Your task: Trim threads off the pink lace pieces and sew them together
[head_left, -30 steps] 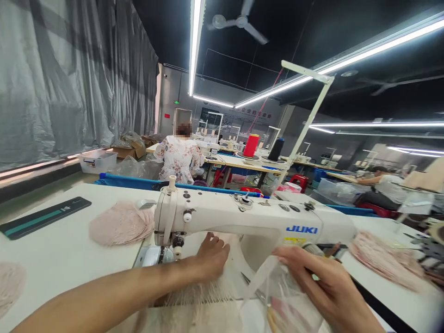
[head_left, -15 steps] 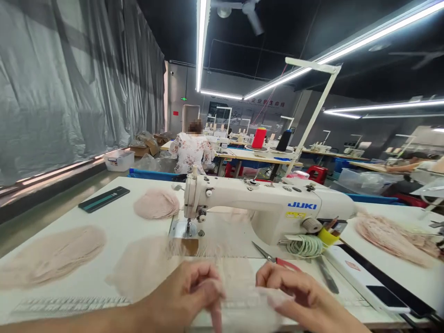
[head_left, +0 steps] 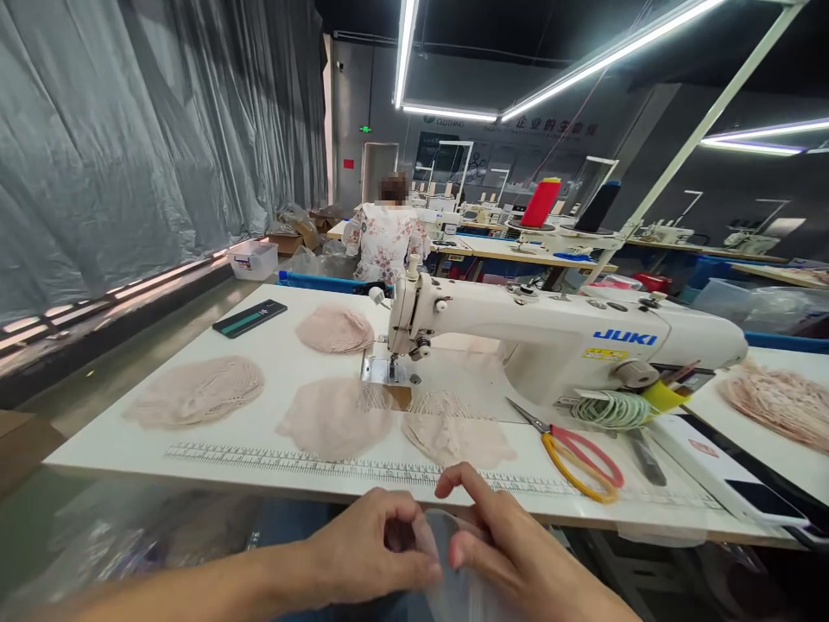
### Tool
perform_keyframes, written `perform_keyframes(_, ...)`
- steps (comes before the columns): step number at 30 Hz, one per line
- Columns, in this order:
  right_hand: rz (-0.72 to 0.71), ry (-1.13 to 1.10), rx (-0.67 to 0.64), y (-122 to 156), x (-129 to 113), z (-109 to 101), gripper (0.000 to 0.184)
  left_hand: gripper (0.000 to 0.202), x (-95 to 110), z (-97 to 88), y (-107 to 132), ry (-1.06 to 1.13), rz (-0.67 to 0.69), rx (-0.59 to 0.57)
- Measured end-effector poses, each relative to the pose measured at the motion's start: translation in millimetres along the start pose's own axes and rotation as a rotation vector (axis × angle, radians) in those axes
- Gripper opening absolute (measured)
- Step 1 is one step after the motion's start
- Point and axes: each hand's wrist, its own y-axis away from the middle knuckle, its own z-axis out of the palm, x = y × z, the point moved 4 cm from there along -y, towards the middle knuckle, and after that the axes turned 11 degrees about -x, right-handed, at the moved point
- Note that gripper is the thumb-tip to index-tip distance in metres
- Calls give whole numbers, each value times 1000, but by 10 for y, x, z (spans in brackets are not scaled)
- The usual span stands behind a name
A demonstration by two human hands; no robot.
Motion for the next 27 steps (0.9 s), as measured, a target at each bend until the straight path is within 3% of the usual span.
perform_keyframes(2, 14, 15, -23, -7, -69, 35, 22, 34, -13, -5, 40, -18, 34, 8)
perform_keyframes(5, 83, 71, -32, -59, -130, 87, 28, 53, -104, 61, 29, 171, -82, -1)
perform_keyframes(8, 122, 105, -42, -61, -70, 124, 30, 34, -162, 127, 25, 180, -166, -34)
perform_keyframes(13, 63, 14, -181, 19, 163, 242, 11, 34, -181, 28, 136, 75, -53, 42)
perform_keyframes(16, 10, -57, -80, 33, 207, 249, 19, 29, -208, -48, 190, 75, -11, 104)
perform_keyframes(20, 62, -29, -22, 24, 196, 258, 29, 30, -288, -33, 181, 171, -91, 33)
perform_keyframes(24, -4, 127, 22, 13, 320, 293, 38, 28, -302, -33, 161, 97, -122, 15)
perform_keyframes(27, -149, 307, 148, 54, 484, 340, 36, 27, -261, -60, 162, 91, -134, 7)
